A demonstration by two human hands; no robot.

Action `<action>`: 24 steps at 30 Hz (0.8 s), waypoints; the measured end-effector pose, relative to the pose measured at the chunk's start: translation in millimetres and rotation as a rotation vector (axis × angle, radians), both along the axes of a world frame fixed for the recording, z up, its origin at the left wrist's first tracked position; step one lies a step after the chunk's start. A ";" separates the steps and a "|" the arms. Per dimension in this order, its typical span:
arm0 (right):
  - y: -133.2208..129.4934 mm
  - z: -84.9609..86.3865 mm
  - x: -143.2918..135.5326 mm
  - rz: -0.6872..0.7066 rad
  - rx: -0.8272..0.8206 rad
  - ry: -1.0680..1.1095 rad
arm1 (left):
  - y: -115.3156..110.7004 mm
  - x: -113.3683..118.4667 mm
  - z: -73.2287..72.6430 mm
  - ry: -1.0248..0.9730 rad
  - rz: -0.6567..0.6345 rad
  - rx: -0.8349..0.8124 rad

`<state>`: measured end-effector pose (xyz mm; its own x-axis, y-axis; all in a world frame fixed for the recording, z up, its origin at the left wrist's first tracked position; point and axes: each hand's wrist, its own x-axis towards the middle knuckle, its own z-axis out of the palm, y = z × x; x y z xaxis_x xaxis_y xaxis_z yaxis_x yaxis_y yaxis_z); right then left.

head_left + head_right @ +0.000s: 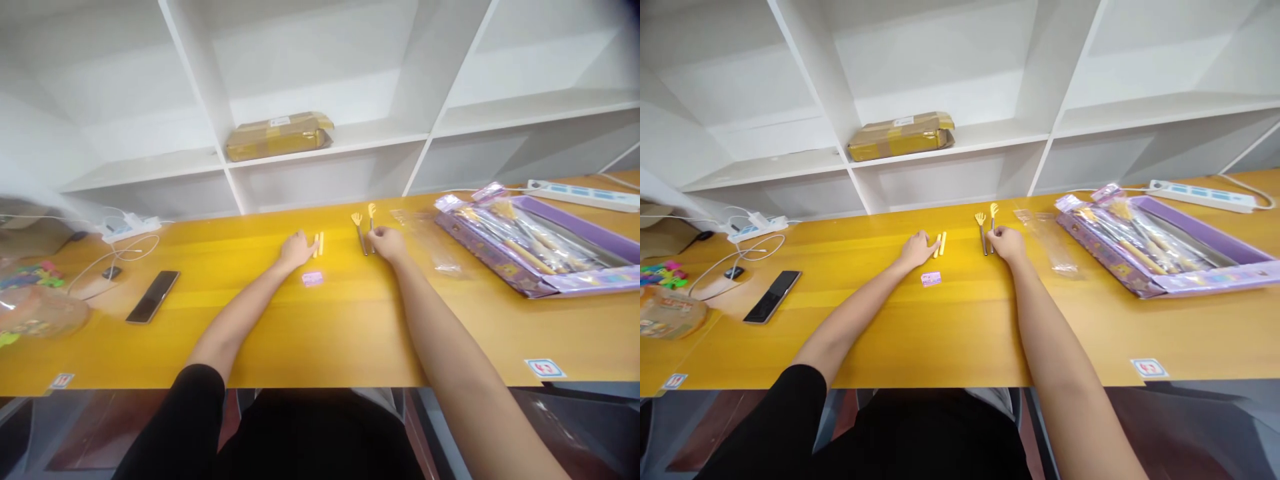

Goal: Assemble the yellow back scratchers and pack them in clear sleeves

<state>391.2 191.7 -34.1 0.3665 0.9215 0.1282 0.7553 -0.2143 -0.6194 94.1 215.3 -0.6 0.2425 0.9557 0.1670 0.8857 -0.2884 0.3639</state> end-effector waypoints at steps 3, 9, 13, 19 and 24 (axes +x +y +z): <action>-2.3 -2.7 4.3 -0.025 0.118 0.091 | 0.0 4.9 -10.3 -0.001 0.000 0.007; -2.0 -1.3 -0.5 -0.062 0.275 0.233 | 1.1 -2.8 -17.9 -0.052 0.003 0.000; -2.5 7.0 -11.9 -0.091 0.399 0.334 | 6.2 -7.3 -14.7 -0.127 0.000 -0.027; -14.2 45.1 -35.9 -0.003 0.534 0.537 | -10.5 -25.2 7.0 -0.293 0.024 -0.051; -61.3 53.7 -82.0 0.267 0.419 0.716 | -82.5 -70.1 12.9 -0.423 -0.197 -0.172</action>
